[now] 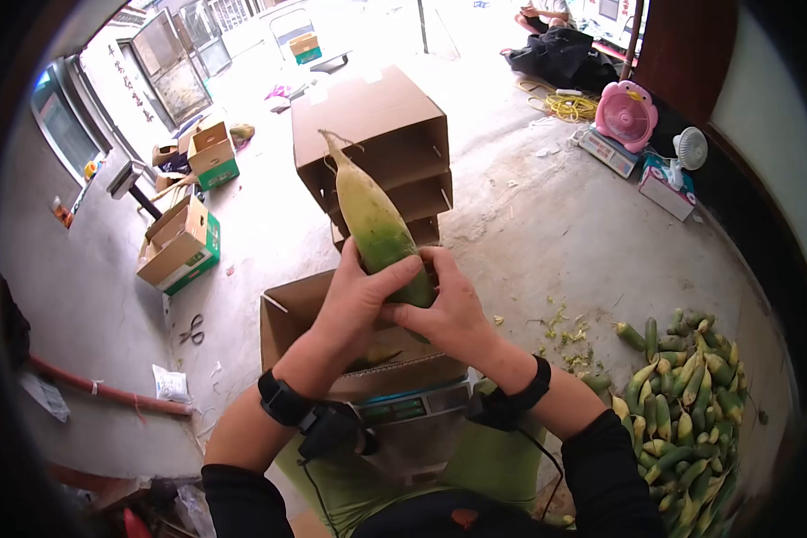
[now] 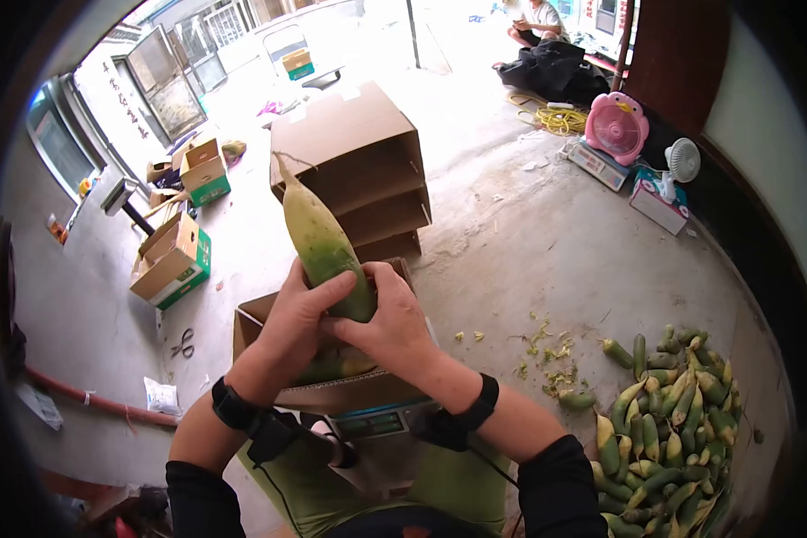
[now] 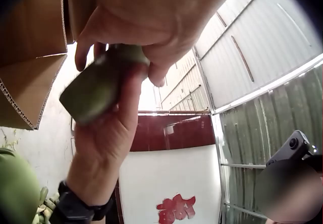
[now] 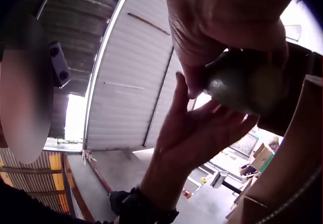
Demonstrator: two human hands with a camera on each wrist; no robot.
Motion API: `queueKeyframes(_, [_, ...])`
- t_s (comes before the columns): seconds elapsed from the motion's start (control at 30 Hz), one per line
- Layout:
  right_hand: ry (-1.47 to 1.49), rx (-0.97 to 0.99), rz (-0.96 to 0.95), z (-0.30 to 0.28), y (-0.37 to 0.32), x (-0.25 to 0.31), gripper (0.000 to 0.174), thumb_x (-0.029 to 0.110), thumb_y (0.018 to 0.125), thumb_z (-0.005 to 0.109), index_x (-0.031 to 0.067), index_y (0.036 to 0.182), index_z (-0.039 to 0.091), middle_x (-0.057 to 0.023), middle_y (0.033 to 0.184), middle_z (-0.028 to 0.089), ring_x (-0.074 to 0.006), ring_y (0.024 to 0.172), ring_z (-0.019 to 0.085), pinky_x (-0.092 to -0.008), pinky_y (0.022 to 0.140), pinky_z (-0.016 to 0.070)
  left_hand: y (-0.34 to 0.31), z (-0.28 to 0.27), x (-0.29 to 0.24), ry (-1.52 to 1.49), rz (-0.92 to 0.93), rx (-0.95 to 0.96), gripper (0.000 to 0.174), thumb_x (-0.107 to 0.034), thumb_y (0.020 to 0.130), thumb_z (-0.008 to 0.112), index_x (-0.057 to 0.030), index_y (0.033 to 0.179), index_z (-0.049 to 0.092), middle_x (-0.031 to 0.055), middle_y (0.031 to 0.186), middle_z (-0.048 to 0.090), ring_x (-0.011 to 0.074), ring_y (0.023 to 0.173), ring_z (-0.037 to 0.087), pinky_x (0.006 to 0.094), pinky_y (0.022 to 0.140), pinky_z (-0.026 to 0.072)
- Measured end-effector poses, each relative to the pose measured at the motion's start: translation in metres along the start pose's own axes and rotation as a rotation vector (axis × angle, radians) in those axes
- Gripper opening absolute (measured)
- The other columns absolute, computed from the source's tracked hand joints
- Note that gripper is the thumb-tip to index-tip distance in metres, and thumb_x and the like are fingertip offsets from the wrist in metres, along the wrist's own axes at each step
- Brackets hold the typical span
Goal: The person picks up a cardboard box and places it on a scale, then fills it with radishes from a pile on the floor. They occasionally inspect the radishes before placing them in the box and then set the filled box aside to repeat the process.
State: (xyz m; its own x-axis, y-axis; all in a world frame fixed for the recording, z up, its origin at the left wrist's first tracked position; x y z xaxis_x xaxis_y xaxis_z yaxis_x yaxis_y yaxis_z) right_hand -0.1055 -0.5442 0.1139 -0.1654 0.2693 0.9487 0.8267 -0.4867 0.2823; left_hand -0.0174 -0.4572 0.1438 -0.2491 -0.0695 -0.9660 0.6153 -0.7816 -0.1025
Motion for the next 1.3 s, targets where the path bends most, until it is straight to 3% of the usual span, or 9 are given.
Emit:
queueKeyframes(0.23, [-0.077, -0.08, -0.044, -0.068, -0.009, -0.03, 0.036, 0.012, 0.079, 0.069, 0.0067, 0.113, 0.058, -0.0048, 0.095, 0.059, -0.0074, 0.075, 0.055, -0.0218, 0.062, 0.0463, -0.001, -0.06, -0.028, 0.471, 0.076, 0.102, 0.066, -0.006, 0.068, 0.074, -0.0022, 0.126, 0.042, 0.0074, 0.107, 0.055, 0.0166, 0.099, 0.053, 0.0293, 0.088, 0.0438])
queueKeyframes(0.37, [-0.098, -0.327, 0.227, -0.174, -0.049, -0.101, 0.024, 0.015, 0.086, 0.061, 0.0026, 0.107, 0.059, -0.0005, 0.086, 0.06, -0.0065, 0.071, 0.054, -0.0198, 0.063, 0.0443, 0.008, -0.094, -0.019, 0.866, 0.027, 0.273, 0.075, -0.008, 0.06, 0.075, -0.004, 0.128, 0.043, 0.0072, 0.111, 0.056, 0.0167, 0.1, 0.052, 0.0297, 0.09, 0.0417])
queueKeyframes(0.57, [-0.22, -0.434, 0.633, -0.241, -0.162, -0.205, 0.019, 0.015, 0.085, 0.059, 0.0032, 0.1, 0.06, 0.001, 0.081, 0.06, -0.006, 0.066, 0.054, -0.0204, 0.055, 0.0419, 0.041, -0.111, 0.076, 1.577, -0.461, 0.873, 0.074, -0.017, 0.054, 0.077, -0.0044, 0.121, 0.049, 0.0171, 0.106, 0.061, 0.031, 0.102, 0.057, 0.0354, 0.086, 0.0448])
queueKeyframes(0.77, [-0.27, -0.433, 0.889, -0.238, -0.293, -0.301, 0.017, 0.013, 0.081, 0.061, 0.0007, 0.092, 0.061, -0.002, 0.076, 0.061, -0.01, 0.064, 0.056, -0.025, 0.056, 0.0473, 0.1, -0.136, 0.185, 1.629, -0.576, 1.014, 0.078, -0.023, 0.052, 0.079, -0.0022, 0.121, 0.05, 0.0193, 0.113, 0.059, 0.0318, 0.105, 0.057, 0.0375, 0.088, 0.0457])
queueKeyframes(0.9, [-0.495, -0.392, 1.013, -0.226, -0.381, -0.346, 0.019, 0.014, 0.074, 0.065, 0.0001, 0.087, 0.063, -0.0106, 0.077, 0.065, -0.018, 0.07, 0.062, -0.0315, 0.065, 0.0509, 0.116, -0.172, 0.242, 1.457, -0.236, 0.885, 0.069, -0.021, 0.051, 0.076, -0.0063, 0.115, 0.055, 0.0188, 0.112, 0.06, 0.0327, 0.108, 0.055, 0.0381, 0.094, 0.0418])
queueKeyframes(0.97, [-0.547, -0.394, 1.074, -0.214, -0.412, -0.347, 0.019, 0.015, 0.073, 0.065, 0.0019, 0.086, 0.064, -0.0139, 0.08, 0.066, -0.0222, 0.074, 0.063, -0.0341, 0.068, 0.0509, 0.113, -0.158, 0.254, 1.526, -0.387, 1.053, 0.081, -0.022, 0.054, 0.079, -0.0079, 0.126, 0.046, 0.018, 0.123, 0.054, 0.0327, 0.117, 0.048, 0.0393, 0.1, 0.0377])
queueKeyframes(1.1, [-0.514, -0.441, 1.308, -0.193, -0.467, -0.359, 0.018, 0.015, 0.071, 0.065, 0.0034, 0.085, 0.065, -0.0149, 0.083, 0.066, -0.0262, 0.078, 0.064, -0.0361, 0.069, 0.0508, 0.101, -0.144, 0.269, 1.683, -0.324, 1.101, 0.066, -0.023, 0.064, 0.072, -0.0069, 0.124, 0.048, 0.0211, 0.125, 0.051, 0.0357, 0.118, 0.047, 0.0407, 0.102, 0.0372])
queueKeyframes(1.17, [-0.499, -0.459, 1.336, -0.19, -0.479, -0.368, 0.019, 0.016, 0.071, 0.065, 0.0035, 0.086, 0.065, -0.0151, 0.083, 0.066, -0.0264, 0.078, 0.064, -0.0362, 0.07, 0.0508, 0.109, -0.159, 0.276, 1.496, -0.343, 0.903, 0.07, -0.023, 0.067, 0.071, -0.0071, 0.129, 0.044, 0.0209, 0.128, 0.049, 0.0357, 0.118, 0.047, 0.0403, 0.102, 0.0378])
queueKeyframes(1.3, [-0.469, -0.476, 1.361, -0.198, -0.499, -0.367, 0.019, 0.015, 0.071, 0.065, 0.0036, 0.087, 0.065, -0.0157, 0.083, 0.066, -0.0277, 0.08, 0.064, -0.0367, 0.072, 0.0502, 0.104, -0.152, 0.253, 1.54, -0.317, 0.967, 0.071, -0.021, 0.068, 0.07, -0.0075, 0.132, 0.042, 0.0216, 0.127, 0.049, 0.0365, 0.117, 0.047, 0.0401, 0.1, 0.0399])
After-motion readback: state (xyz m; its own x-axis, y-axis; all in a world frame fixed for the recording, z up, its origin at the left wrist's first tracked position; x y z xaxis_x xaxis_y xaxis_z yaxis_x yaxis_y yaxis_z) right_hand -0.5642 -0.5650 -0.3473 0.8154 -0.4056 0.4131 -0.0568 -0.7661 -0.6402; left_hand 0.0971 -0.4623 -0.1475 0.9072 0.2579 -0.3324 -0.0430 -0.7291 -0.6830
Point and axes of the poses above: each hand's wrist, its own y-axis towards the middle knuckle, its own z-axis out of the palm, x = y × z, the point moved 5 cm from there along y, towards the middle knuckle
